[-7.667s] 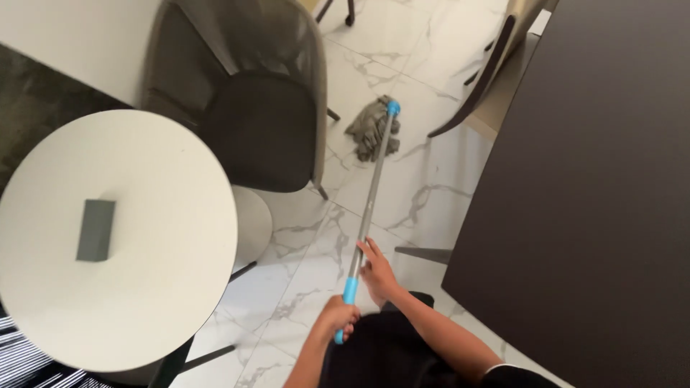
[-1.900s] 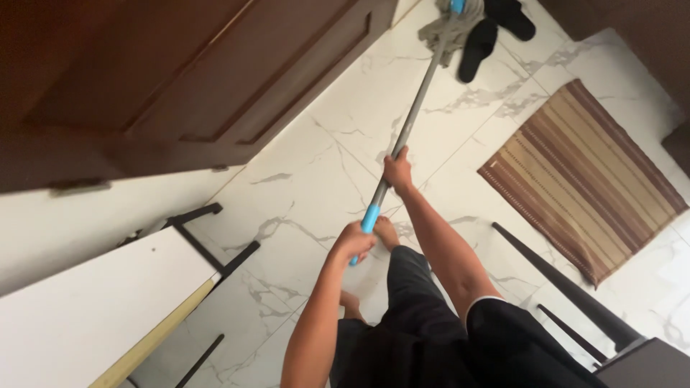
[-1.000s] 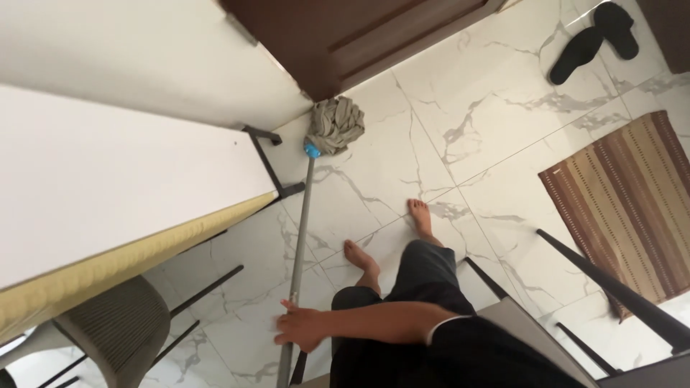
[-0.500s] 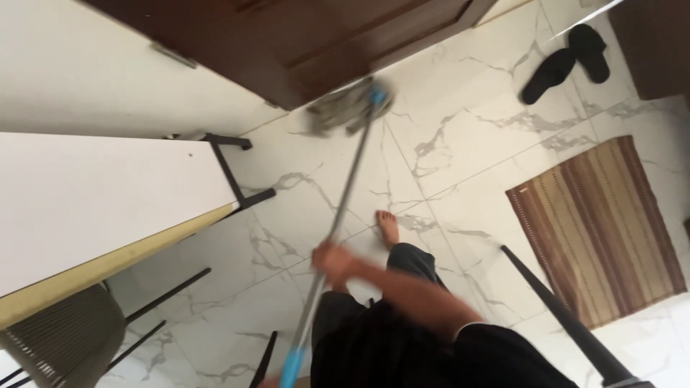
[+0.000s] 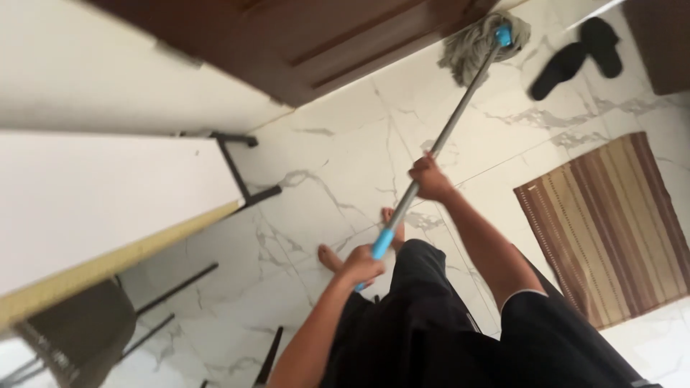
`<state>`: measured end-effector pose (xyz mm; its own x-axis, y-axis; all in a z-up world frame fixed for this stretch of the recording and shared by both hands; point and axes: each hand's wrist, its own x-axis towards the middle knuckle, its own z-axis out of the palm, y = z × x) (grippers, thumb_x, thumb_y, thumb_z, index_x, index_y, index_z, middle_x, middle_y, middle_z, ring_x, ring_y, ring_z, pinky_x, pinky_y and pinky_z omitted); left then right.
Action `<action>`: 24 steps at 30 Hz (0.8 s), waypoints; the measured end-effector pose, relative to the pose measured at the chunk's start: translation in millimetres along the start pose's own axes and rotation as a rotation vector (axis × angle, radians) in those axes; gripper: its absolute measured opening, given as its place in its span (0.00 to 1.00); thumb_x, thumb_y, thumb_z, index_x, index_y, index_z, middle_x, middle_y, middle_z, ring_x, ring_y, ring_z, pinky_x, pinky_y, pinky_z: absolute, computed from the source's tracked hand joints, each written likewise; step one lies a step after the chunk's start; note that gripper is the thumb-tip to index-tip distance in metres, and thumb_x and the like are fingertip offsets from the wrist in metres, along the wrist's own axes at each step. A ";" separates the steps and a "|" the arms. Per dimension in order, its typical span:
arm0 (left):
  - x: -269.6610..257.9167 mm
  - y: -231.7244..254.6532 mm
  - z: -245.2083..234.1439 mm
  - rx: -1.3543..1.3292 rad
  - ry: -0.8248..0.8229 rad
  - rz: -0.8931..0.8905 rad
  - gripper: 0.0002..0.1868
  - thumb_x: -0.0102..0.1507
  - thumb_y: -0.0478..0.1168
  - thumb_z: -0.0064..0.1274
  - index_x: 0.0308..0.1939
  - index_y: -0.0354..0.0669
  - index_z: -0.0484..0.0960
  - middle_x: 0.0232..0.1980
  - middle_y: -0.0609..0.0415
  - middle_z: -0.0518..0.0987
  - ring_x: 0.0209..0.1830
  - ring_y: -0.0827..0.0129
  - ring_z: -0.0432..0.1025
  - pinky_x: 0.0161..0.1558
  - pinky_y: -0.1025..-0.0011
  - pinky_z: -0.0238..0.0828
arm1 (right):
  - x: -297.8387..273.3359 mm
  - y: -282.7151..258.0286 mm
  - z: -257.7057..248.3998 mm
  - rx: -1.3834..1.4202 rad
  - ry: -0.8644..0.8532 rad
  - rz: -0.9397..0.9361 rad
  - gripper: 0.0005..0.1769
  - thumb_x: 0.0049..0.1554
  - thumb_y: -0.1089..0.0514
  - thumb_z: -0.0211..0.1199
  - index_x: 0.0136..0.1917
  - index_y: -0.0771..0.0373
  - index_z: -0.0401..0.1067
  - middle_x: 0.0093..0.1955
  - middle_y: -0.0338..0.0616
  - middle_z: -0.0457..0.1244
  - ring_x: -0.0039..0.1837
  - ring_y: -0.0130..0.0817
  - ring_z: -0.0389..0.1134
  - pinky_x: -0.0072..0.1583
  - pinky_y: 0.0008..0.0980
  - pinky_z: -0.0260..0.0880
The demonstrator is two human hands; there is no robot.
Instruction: Mopping the tiled floor of a dining room area.
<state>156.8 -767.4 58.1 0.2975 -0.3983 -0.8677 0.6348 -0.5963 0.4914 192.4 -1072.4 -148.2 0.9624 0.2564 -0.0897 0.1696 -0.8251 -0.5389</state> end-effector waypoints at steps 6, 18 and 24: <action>-175.3 -101.8 -63.8 -0.191 0.108 -0.163 0.08 0.54 0.30 0.57 0.33 0.36 0.72 0.14 0.51 0.69 0.07 0.66 0.64 0.12 0.66 0.57 | 22.3 -192.8 76.1 0.119 0.231 -0.287 0.22 0.35 0.54 0.72 0.44 0.63 0.74 0.47 0.52 0.64 0.59 0.58 0.63 0.73 0.59 0.49; -321.1 -280.6 -4.0 -0.446 0.374 -0.370 0.13 0.52 0.36 0.65 0.37 0.41 0.79 0.26 0.52 0.74 0.29 0.66 0.74 0.39 0.64 0.71 | 46.5 -454.0 65.8 0.594 -0.138 -0.734 0.16 0.32 0.62 0.66 0.32 0.57 0.60 0.36 0.44 0.56 0.49 0.49 0.61 0.63 0.48 0.60; -307.6 -326.2 66.9 -0.238 0.727 0.012 0.10 0.53 0.36 0.66 0.37 0.43 0.82 0.28 0.53 0.76 0.30 0.65 0.77 0.42 0.64 0.74 | 42.6 -453.8 59.4 0.718 -0.236 -0.859 0.16 0.37 0.61 0.65 0.32 0.56 0.57 0.38 0.40 0.55 0.52 0.46 0.59 0.61 0.44 0.61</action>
<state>-189.5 -497.0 169.8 0.6476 0.2045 -0.7340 0.7404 -0.3962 0.5430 143.8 -657.2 42.7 0.5106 0.7471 0.4255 0.5184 0.1273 -0.8456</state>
